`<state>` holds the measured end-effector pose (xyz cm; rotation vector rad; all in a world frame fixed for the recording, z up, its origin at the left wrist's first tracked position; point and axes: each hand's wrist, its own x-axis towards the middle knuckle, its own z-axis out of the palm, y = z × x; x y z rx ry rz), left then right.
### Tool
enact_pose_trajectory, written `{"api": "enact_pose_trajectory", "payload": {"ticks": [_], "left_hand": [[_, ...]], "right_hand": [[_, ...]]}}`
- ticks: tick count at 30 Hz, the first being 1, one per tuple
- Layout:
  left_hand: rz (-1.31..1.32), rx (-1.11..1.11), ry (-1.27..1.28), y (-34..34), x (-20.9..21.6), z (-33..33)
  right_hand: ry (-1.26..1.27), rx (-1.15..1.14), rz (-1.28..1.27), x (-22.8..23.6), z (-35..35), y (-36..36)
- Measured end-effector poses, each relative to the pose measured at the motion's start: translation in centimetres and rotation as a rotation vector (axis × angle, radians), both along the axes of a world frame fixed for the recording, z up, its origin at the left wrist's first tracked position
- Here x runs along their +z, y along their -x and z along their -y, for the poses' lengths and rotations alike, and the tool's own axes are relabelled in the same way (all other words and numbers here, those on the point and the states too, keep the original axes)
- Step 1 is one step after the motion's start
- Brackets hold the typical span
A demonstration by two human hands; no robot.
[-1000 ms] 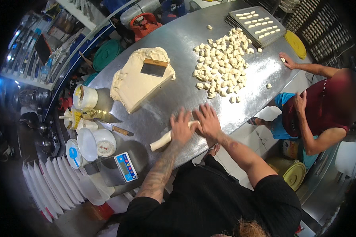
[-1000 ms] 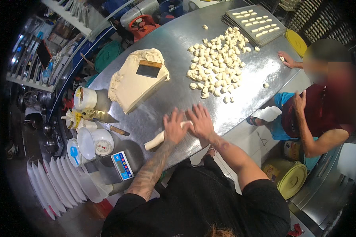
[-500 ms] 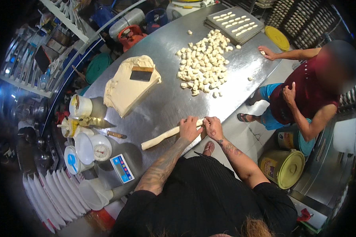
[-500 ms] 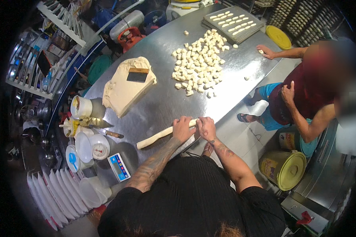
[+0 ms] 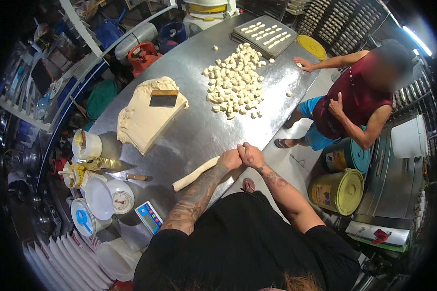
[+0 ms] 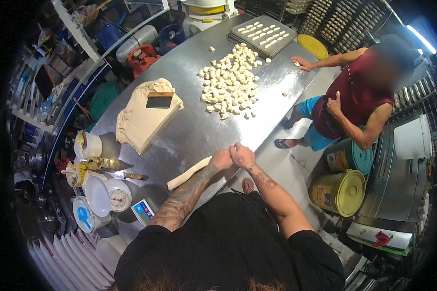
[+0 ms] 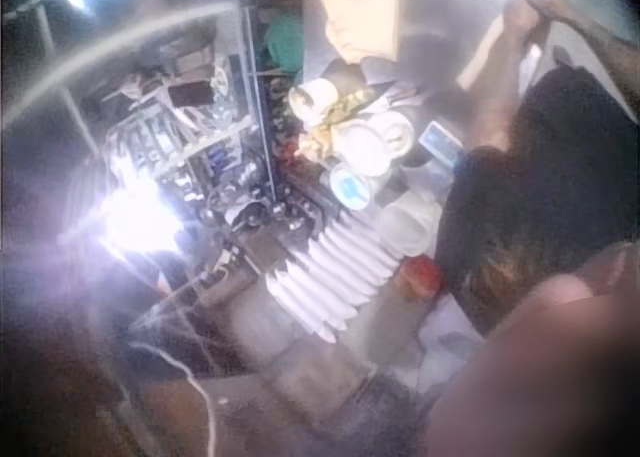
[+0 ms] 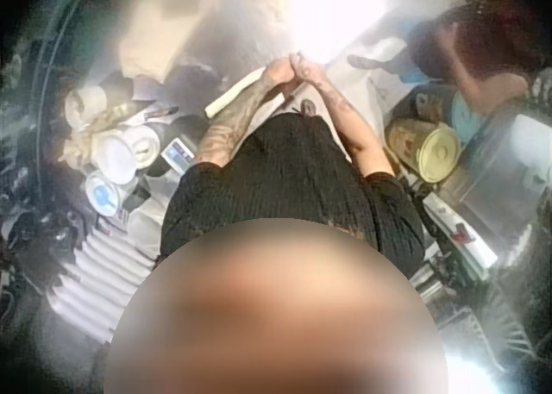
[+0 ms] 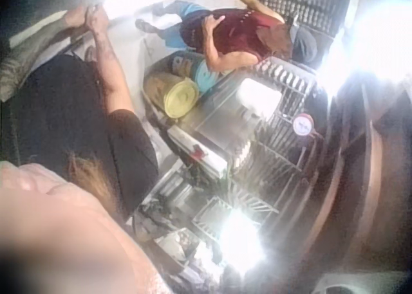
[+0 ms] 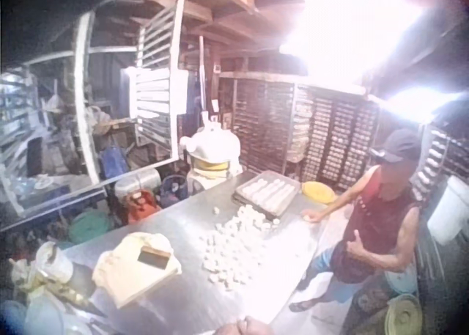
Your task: The person uses a bench scraper to cut strips from a large dough mass, then rolls and tears the strips into small pieces. A coworker shapes the pieces and places them on trays.
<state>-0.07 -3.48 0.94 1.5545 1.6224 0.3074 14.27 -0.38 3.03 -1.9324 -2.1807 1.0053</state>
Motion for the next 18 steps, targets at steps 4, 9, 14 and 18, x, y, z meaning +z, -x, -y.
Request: {"api": "enact_pose_trajectory", "payload": {"ticks": [4,9,14,18], "left_hand": [[-0.337,-0.19,-0.018,-0.6,-0.6,-0.8],[-0.092,0.145,0.133,0.8,-2.0,-5.2],[0.162,0.205,0.023,1.6,-2.5,-4.8],[-0.034,0.197,-0.211,1.3,-2.3,-1.7]], "right_hand": [[-0.073,0.127,-0.114,-1.1,-0.4,-1.3],[0.231,0.522,-0.476,4.2,-0.9,-5.5],[-0.987,0.274,-0.101,9.9,-10.8,-4.9],[-0.438,0.335,-0.201,6.1,-10.9,-2.7]]}}
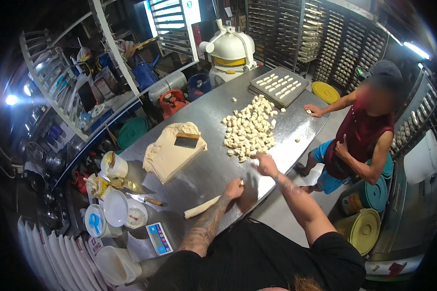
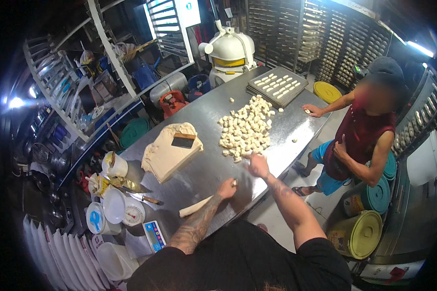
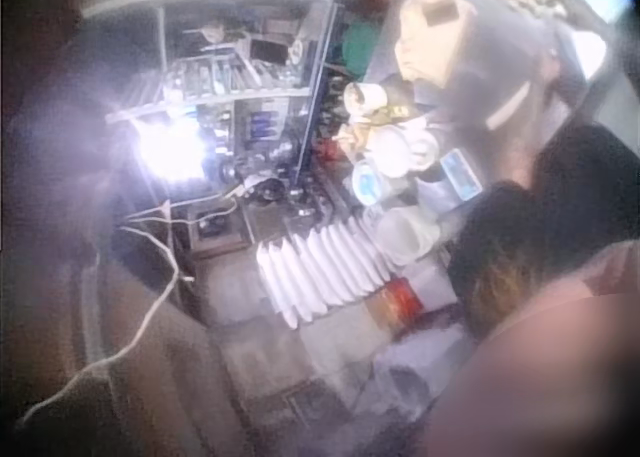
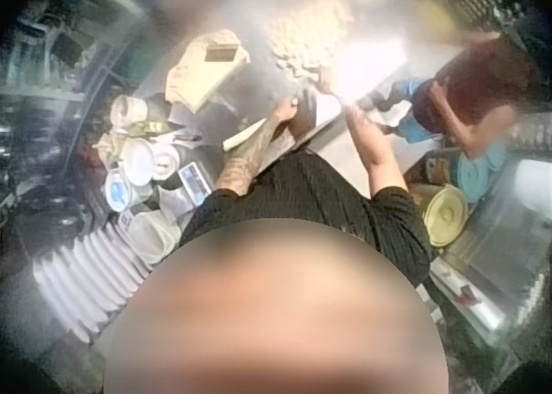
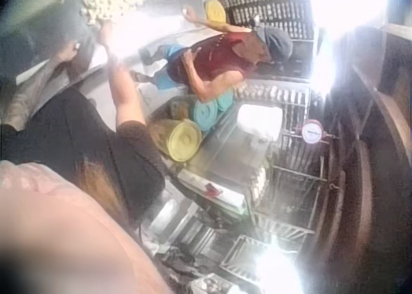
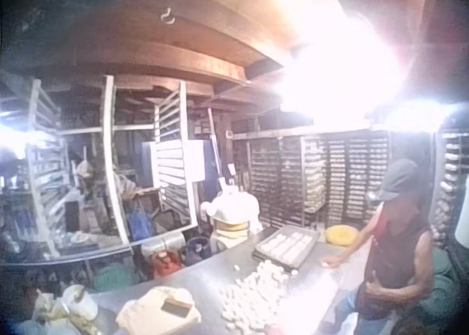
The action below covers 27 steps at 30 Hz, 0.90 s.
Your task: The person uses a bench scraper to cut strips from a large dough mass, then rolls and tears the strips into small pieces. A coworker shapes the pieces and places them on trays.
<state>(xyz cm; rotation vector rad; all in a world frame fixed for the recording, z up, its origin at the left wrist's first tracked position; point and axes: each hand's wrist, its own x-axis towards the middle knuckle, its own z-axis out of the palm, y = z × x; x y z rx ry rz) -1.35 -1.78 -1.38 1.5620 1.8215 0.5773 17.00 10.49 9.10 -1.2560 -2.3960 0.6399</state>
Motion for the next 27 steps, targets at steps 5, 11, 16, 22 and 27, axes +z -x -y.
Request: {"api": "enact_pose_trajectory", "payload": {"ticks": [5,11,16,22,27], "left_hand": [[0.163,-0.035,0.004,0.6,1.3,1.8],[-0.109,-0.079,0.272,-0.3,2.1,1.3],[-0.202,-0.117,0.202,1.0,0.5,-1.1],[0.101,-0.043,0.365,2.4,0.0,-4.1],[0.023,0.012,0.029,2.2,0.2,-0.5]], "right_hand": [[0.336,0.123,0.021,-6.0,9.0,1.1],[0.405,-0.119,0.085,-6.2,8.6,3.6],[0.669,0.184,-0.053,-4.6,9.3,2.0],[-0.414,0.065,-0.115,1.9,1.8,0.9],[-0.204,0.018,0.029,-1.0,-0.2,2.2]]}}
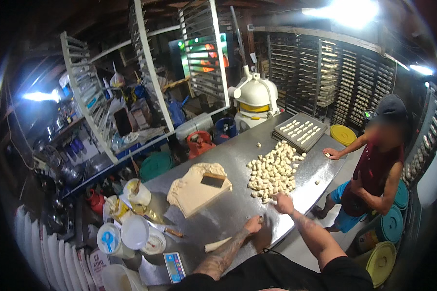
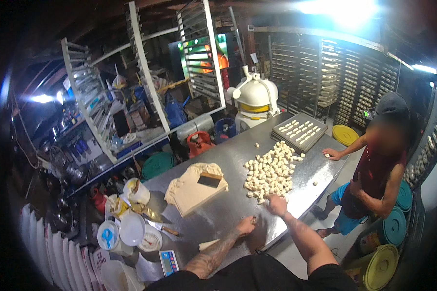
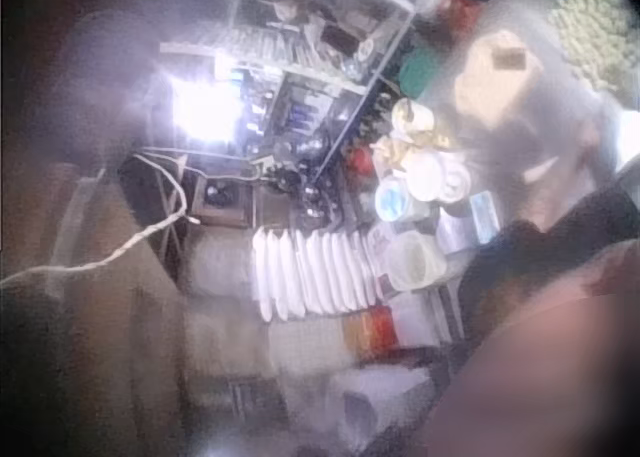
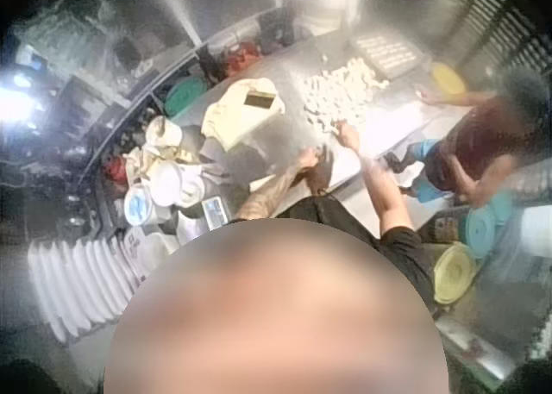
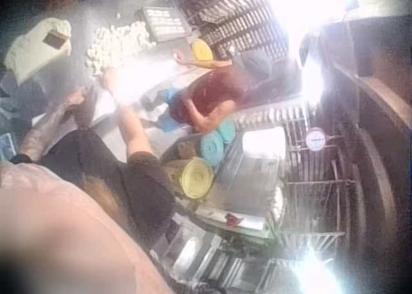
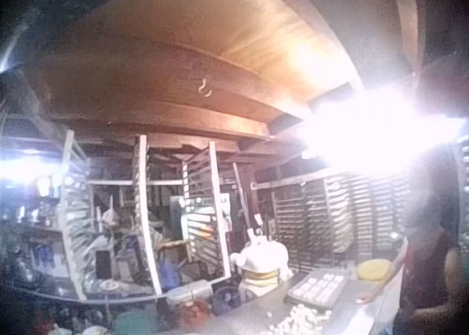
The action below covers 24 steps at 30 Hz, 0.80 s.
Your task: The person uses a bench scraper to cut strips from a large dough mass, then rolls and tears the strips into small pieces. A coworker shapes the pieces and places them on trays.
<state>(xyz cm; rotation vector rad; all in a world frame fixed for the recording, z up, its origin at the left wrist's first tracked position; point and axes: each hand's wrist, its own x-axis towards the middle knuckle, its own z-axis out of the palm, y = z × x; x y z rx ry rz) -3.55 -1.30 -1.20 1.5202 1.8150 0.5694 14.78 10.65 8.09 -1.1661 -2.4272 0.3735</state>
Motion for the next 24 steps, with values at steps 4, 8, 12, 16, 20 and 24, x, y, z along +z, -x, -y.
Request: {"api": "enact_pose_trajectory", "payload": {"ticks": [4,8,12,16,20,24], "left_hand": [[0.15,-0.027,-0.074,0.5,0.4,1.7],[-0.104,-0.021,0.222,0.0,1.1,1.9],[-0.203,-0.08,0.232,-1.4,1.1,1.9],[-0.149,0.02,0.269,-0.6,1.5,-0.6],[-0.048,-0.143,0.331,1.3,2.0,-2.6],[-0.091,-0.085,0.016,1.1,1.5,0.0]], "right_hand": [[0.601,0.173,0.192,-6.1,6.8,0.8],[0.565,-0.056,-0.068,-7.9,8.5,2.3],[0.648,-0.105,0.093,-7.4,7.6,2.7],[0.819,0.414,0.005,-5.1,8.3,0.6],[0.122,0.288,-0.177,0.4,4.7,-1.2],[-0.569,-0.157,0.048,2.8,-1.7,-0.9]]}}
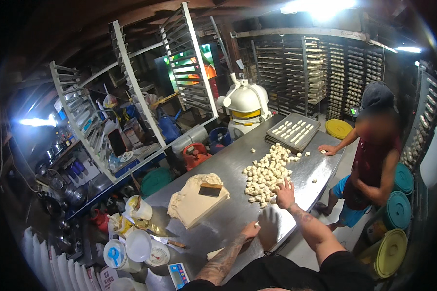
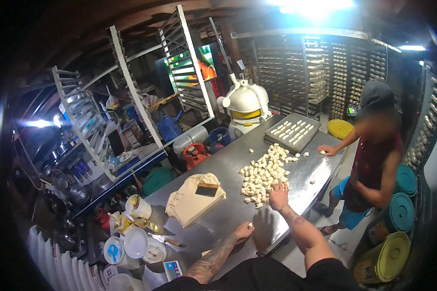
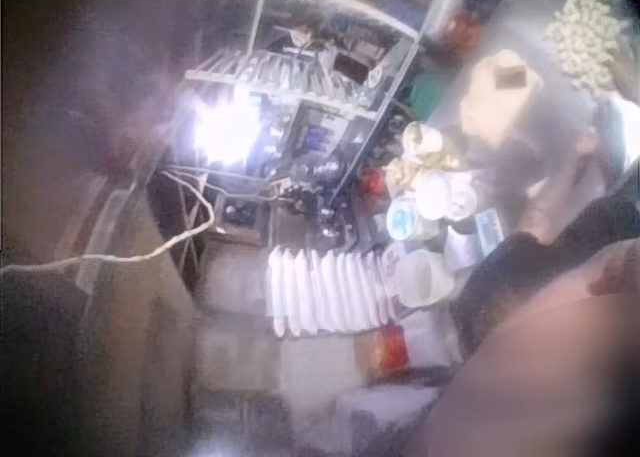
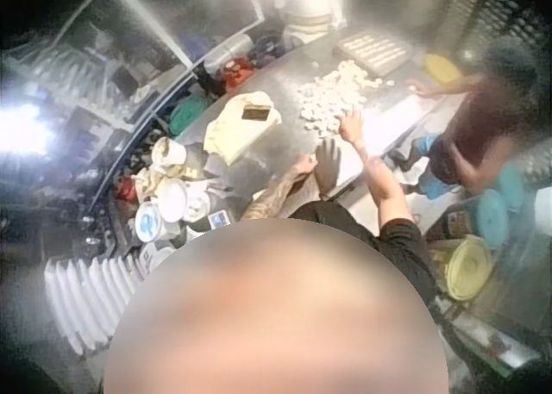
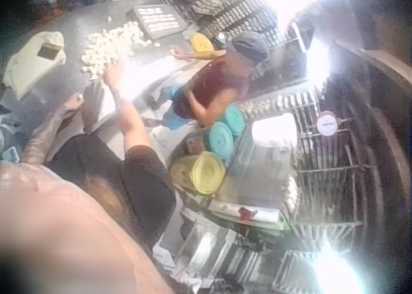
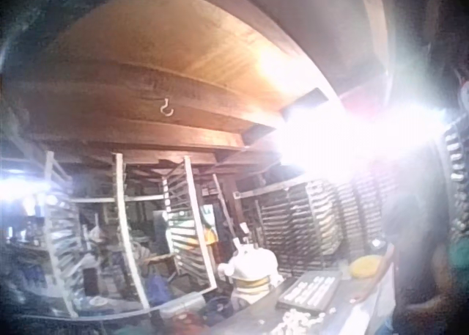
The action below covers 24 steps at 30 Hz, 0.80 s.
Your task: The person uses a bench scraper to cut strips from a large dough mass, then rolls and tears the strips into small pieces. A coworker shapes the pieces and places them on trays.
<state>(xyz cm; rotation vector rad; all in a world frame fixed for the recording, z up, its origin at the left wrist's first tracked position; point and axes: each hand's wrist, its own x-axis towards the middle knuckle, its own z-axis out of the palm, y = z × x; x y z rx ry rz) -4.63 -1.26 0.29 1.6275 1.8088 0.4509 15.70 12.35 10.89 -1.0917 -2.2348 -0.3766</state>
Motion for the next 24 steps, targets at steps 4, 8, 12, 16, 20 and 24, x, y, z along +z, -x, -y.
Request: {"api": "enact_pose_trajectory", "payload": {"ticks": [4,8,12,16,20,24], "left_hand": [[0.196,0.102,-0.106,-0.6,-0.3,2.6],[0.072,0.083,0.055,0.0,0.2,2.5],[-0.031,0.113,0.233,-0.5,-0.3,2.1],[-0.145,0.057,0.12,-0.6,-2.2,1.6],[-0.111,-0.118,0.151,1.5,-2.9,-1.7],[0.232,0.065,0.336,2.1,-2.9,-2.3]], "right_hand": [[0.965,0.326,0.278,-6.3,2.7,1.6],[1.162,0.301,0.057,-13.1,7.5,3.1],[1.216,0.177,-0.082,-14.9,7.4,5.1],[1.238,0.329,0.033,-12.5,8.6,4.9],[1.342,0.64,-0.013,-6.4,9.8,1.8],[0.414,0.055,-0.076,-0.1,0.5,1.1]]}}
